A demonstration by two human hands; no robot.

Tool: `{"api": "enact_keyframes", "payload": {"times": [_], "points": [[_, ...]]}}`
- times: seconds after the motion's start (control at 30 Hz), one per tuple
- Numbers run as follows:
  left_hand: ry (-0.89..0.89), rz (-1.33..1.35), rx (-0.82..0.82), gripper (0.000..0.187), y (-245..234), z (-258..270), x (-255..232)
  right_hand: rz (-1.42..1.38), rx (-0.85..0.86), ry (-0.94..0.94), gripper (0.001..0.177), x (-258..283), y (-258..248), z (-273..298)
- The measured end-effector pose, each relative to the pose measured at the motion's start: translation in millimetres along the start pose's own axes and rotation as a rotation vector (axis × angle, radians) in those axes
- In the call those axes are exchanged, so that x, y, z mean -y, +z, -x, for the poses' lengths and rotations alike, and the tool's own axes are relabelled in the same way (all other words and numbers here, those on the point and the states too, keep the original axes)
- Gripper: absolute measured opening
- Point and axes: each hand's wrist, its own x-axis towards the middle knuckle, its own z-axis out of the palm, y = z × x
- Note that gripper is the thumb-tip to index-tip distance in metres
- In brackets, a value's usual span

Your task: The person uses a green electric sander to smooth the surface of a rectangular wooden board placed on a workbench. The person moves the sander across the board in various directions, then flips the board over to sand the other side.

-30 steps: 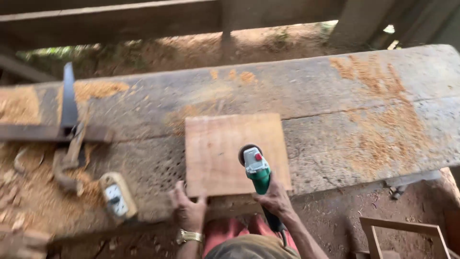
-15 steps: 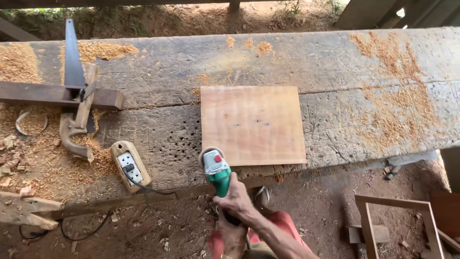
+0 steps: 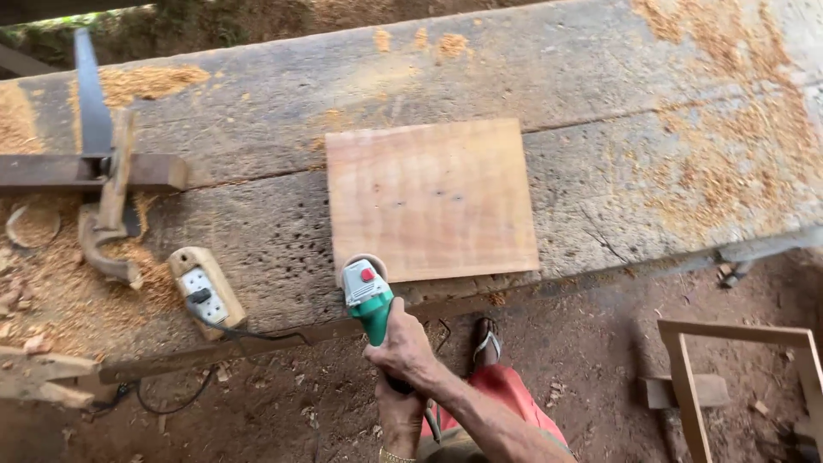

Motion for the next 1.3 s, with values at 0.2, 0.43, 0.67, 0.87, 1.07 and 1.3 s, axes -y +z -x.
{"api": "enact_keyframes", "payload": {"times": [0.2, 0.43, 0.67, 0.87, 1.07, 1.3], "points": [[0.075, 0.087, -0.001, 0.069, 34.6, 9.0, 12.0, 0.047, -0.062, -0.002, 0.058, -25.4, -28.0, 8.8], [0.006, 0.046, 0.125, 0.068, 79.8, 22.1, 9.8, 0.02, -0.068, 0.1, 0.059, -53.9, -75.7, 20.0], [0.123, -0.011, 0.066, 0.072, 111.6, 39.7, 4.4, 0.006, -0.111, 0.062, 0.059, -82.8, -104.6, 32.1], [0.079, 0.007, 0.088, 0.067, 136.3, 52.4, 3.3, 0.017, -0.143, 0.08, 0.06, -96.5, -126.9, 37.5], [0.207, 0.169, 0.104, 0.066, 165.4, 43.2, 39.4, 0.021, -0.132, 0.123, 0.06, -107.5, -145.4, 42.6], [0.171, 0.099, 0.179, 0.079, 182.6, 62.2, 8.6, -0.052, -0.175, 0.089, 0.058, -122.6, -169.6, 51.2]]}}
